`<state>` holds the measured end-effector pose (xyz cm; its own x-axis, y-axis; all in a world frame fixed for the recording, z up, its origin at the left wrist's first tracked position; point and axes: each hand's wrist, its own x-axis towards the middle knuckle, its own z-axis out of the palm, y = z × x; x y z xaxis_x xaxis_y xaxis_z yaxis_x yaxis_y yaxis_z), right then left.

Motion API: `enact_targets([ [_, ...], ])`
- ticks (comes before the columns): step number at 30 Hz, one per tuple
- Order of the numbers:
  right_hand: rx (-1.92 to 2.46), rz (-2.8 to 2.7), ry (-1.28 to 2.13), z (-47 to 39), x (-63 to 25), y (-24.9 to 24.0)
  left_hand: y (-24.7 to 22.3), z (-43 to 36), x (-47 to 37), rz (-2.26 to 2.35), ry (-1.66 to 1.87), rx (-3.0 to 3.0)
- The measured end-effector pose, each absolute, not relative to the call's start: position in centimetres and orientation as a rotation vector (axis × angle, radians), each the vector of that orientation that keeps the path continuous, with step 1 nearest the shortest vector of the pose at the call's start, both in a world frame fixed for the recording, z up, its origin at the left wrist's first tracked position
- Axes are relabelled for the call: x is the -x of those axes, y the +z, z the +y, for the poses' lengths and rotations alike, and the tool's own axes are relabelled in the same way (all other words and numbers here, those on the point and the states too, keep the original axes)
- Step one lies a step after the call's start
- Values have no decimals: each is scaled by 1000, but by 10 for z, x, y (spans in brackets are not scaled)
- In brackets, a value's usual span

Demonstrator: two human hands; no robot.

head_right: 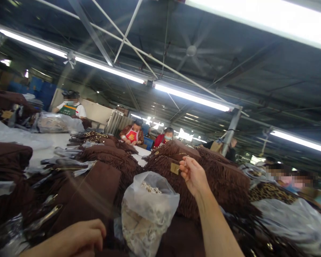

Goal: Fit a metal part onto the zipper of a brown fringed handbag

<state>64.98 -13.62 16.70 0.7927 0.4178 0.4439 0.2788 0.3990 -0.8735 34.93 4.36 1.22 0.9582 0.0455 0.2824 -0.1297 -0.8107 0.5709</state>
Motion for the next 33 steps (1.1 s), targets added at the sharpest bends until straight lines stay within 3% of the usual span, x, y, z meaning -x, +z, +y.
enact_targets([
  [6, 1450, -728, 419, -196, -600, 130, 12, -2, -362, -333, 105, -2530],
  [11, 1937, -937, 755, -225, -560, 43, -24, -40, -384, -641, -57, -2727],
  [16, 1986, -954, 794, -226, -537, -27, -41, -52, -394, -429, -70, -2873],
  [25, 2134, -1187, 851, -219, -506, -53, -50, -21, -379, -373, 59, -2798],
  [33, 2107, -1375, 650, -203, -489, -77, -60, -7, -370, -343, 180, -2500],
])
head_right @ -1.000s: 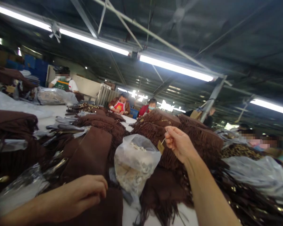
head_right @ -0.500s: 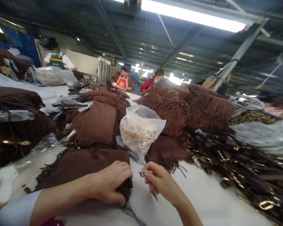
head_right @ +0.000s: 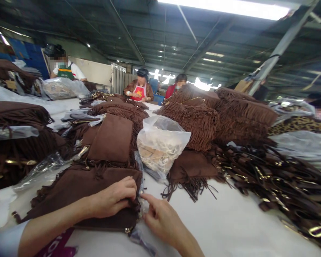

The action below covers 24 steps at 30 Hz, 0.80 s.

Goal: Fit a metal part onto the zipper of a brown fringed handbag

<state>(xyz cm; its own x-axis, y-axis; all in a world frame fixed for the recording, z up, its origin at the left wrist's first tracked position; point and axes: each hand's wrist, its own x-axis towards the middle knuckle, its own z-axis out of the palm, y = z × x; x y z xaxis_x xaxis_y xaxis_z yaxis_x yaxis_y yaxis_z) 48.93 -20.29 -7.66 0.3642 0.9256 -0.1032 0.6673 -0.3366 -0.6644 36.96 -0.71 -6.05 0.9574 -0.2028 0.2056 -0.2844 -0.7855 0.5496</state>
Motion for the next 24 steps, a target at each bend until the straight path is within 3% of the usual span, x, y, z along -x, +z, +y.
enact_targets([
  [8, 2557, -1736, 337, -200, -480, -60, -64, -4, -369, -318, 211, -2411],
  [14, 2507, -1664, 195, -213, -478, -33, -46, -16, -362, -319, 241, -2432],
  [19, 2497, -1486, 394, -211, -498, -22, -40, -49, -365, -346, 360, -2498],
  [24, 2372, -1362, 555, -200, -520, -45, -62, -68, -379, -38, 155, -2744],
])
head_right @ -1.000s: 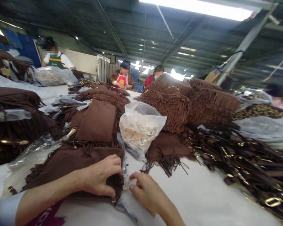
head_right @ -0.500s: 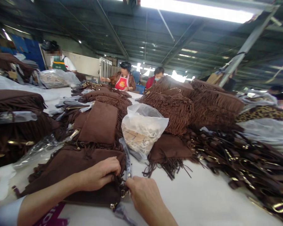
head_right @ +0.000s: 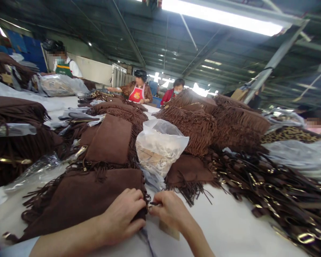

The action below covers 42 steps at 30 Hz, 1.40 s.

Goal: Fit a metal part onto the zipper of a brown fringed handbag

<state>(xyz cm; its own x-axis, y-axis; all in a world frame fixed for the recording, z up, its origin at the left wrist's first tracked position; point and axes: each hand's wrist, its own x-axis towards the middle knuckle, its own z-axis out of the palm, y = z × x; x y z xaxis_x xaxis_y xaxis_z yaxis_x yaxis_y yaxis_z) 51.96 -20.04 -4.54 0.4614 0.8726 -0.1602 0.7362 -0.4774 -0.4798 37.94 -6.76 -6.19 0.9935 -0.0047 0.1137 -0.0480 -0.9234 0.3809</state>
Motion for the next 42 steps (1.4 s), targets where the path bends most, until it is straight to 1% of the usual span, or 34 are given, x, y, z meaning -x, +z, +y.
enact_targets([
  [5, 2205, -1279, 660, -206, -525, -60, -64, -68, -393, 99, 35, -2765],
  [9, 1882, -1098, 820, -224, -526, -52, -64, -69, -400, 208, 13, -2688],
  [11, 1758, -1025, 956, -234, -523, -46, -65, -69, -402, 211, 4, -2638],
  [14, 1673, -996, 1263, -242, -512, -40, -63, -67, -404, 252, -8, -2538],
  [16, 1670, -997, 1314, -241, -504, -42, -61, -65, -406, 288, -4, -2463],
  [22, 1844, -997, 901, -224, -506, -67, -65, -53, -408, 263, -35, -2296],
  [31, 2058, -1069, 629, -218, -503, -75, -67, -45, -407, 330, -9, -1997],
  [37, 2033, -1045, 526, -214, -504, -89, -70, -44, -409, 391, 5, -1877],
  [42, 1982, -920, 350, -205, -494, -99, -76, -43, -411, 430, 40, -1831],
])
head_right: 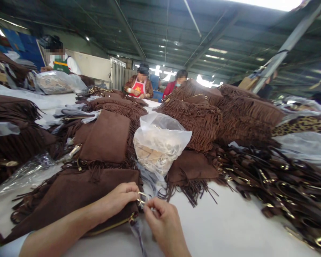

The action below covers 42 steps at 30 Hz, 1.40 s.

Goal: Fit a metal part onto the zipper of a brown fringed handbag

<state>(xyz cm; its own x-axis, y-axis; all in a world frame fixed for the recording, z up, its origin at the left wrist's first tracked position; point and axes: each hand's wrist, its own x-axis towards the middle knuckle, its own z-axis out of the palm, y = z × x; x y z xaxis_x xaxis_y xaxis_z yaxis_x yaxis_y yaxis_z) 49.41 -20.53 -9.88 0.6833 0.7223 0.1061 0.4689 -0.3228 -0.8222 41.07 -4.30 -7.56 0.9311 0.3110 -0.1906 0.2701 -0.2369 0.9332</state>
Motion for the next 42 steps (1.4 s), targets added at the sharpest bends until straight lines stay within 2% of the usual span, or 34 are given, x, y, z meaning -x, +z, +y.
enact_targets([
  [18, 1627, -519, 573, -189, -484, -119, -80, -45, -402, 289, 171, -2024],
  [22, 1604, -454, 620, -186, -486, -125, -74, -47, -397, 260, 399, -2089],
  [25, 1606, -404, 665, -187, -489, -134, -76, -49, -394, 57, 555, -2198],
  [29, 1618, -351, 713, -189, -492, -140, -79, -52, -395, -54, 489, -2575],
  [36, 1620, -290, 744, -184, -487, -134, -70, -54, -400, -193, 314, -2993],
  [39, 1603, -294, 785, -185, -485, -123, -75, -51, -400, -197, 361, -2963],
  [42, 1581, -398, 839, -192, -487, -106, -80, -46, -401, -6, 507, -2713],
])
